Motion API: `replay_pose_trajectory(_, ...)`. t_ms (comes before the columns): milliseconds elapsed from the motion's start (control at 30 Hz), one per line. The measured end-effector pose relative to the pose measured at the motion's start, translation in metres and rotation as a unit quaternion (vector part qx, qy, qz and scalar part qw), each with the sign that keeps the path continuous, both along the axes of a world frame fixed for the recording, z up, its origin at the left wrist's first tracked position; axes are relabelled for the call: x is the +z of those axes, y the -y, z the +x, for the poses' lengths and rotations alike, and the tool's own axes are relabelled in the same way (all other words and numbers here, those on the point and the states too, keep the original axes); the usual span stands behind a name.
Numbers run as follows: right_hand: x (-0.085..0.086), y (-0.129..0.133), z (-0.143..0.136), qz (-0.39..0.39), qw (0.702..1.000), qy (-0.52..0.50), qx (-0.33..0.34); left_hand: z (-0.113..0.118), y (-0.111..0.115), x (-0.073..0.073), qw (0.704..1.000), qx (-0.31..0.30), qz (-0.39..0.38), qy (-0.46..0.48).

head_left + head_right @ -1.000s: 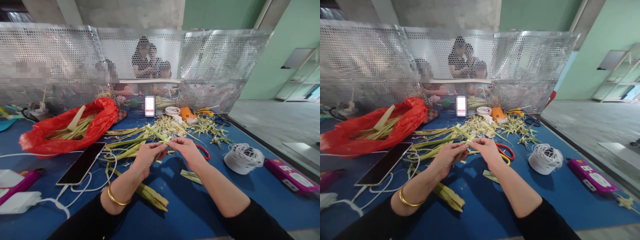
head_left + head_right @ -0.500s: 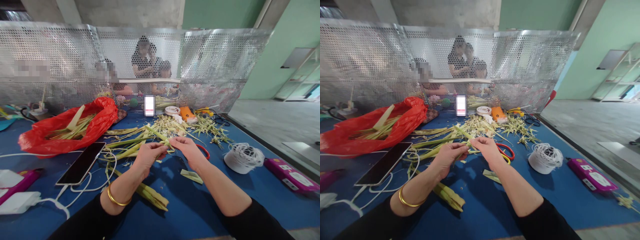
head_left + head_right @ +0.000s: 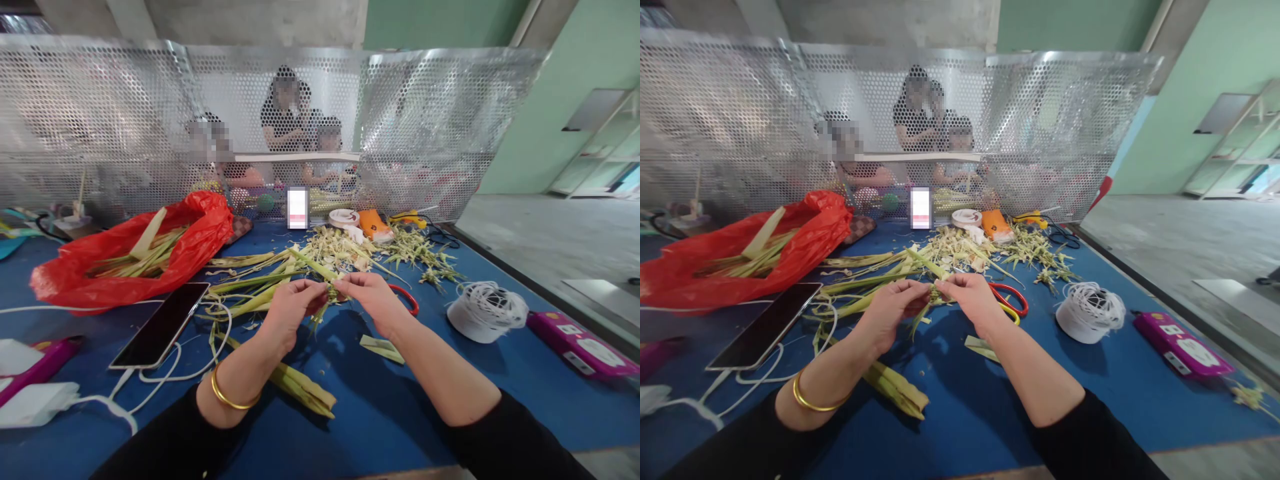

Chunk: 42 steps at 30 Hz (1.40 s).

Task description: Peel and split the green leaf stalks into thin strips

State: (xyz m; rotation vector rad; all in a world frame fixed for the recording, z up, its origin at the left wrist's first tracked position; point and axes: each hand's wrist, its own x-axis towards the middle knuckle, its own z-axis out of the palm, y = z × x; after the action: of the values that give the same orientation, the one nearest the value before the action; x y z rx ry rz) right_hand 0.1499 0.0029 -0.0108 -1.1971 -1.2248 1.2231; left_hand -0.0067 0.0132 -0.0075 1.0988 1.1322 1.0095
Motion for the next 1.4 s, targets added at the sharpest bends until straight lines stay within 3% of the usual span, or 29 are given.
replay_pose_trajectory(100, -0.001, -0.001, -0.001, 0.003, 1.000, -0.003, -0.011, 0.001, 0.003, 0.001, 0.998, -0.022, -0.054, 0.023)
replay_pose_trajectory(200, 0.001, 0.000, -0.001, 0.010, 1.000, -0.011, -0.025, 0.002, 0.006, 0.003, 0.997, -0.049, -0.058, 0.018)
replay_pose_trajectory(367, 0.003, 0.000, 0.000, -0.007, 0.997, -0.049, -0.055, 0.003, 0.005, 0.004, 0.996, -0.010, -0.058, 0.065)
replay_pose_trajectory(667, -0.001, -0.002, 0.001, 0.040, 0.997, 0.038, -0.063, 0.000, 0.003, 0.004, 0.992, -0.019, -0.077, 0.093)
replay_pose_trajectory(800, -0.002, -0.002, 0.000, 0.041, 0.997, 0.029, -0.050, 0.000, 0.002, 0.001, 0.991, -0.022, -0.078, 0.109)
replay_pose_trajectory(967, -0.004, 0.001, -0.010, 0.013, 0.999, -0.016, -0.027, 0.001, 0.001, 0.003, 0.978, 0.060, -0.086, 0.179)
replay_pose_trajectory(1100, -0.009, 0.007, -0.019, 0.008, 0.999, -0.021, 0.049, 0.002, 0.003, 0.004, 0.975, 0.024, -0.102, 0.195)
replay_pose_trajectory(1233, -0.009, 0.009, -0.022, 0.021, 0.999, -0.009, 0.049, 0.002, 0.003, 0.002, 0.980, -0.006, -0.087, 0.181)
replay_pose_trajectory(1400, -0.004, 0.012, -0.024, 0.020, 0.999, 0.010, 0.040, 0.004, 0.002, 0.002, 0.990, 0.018, -0.019, 0.138)
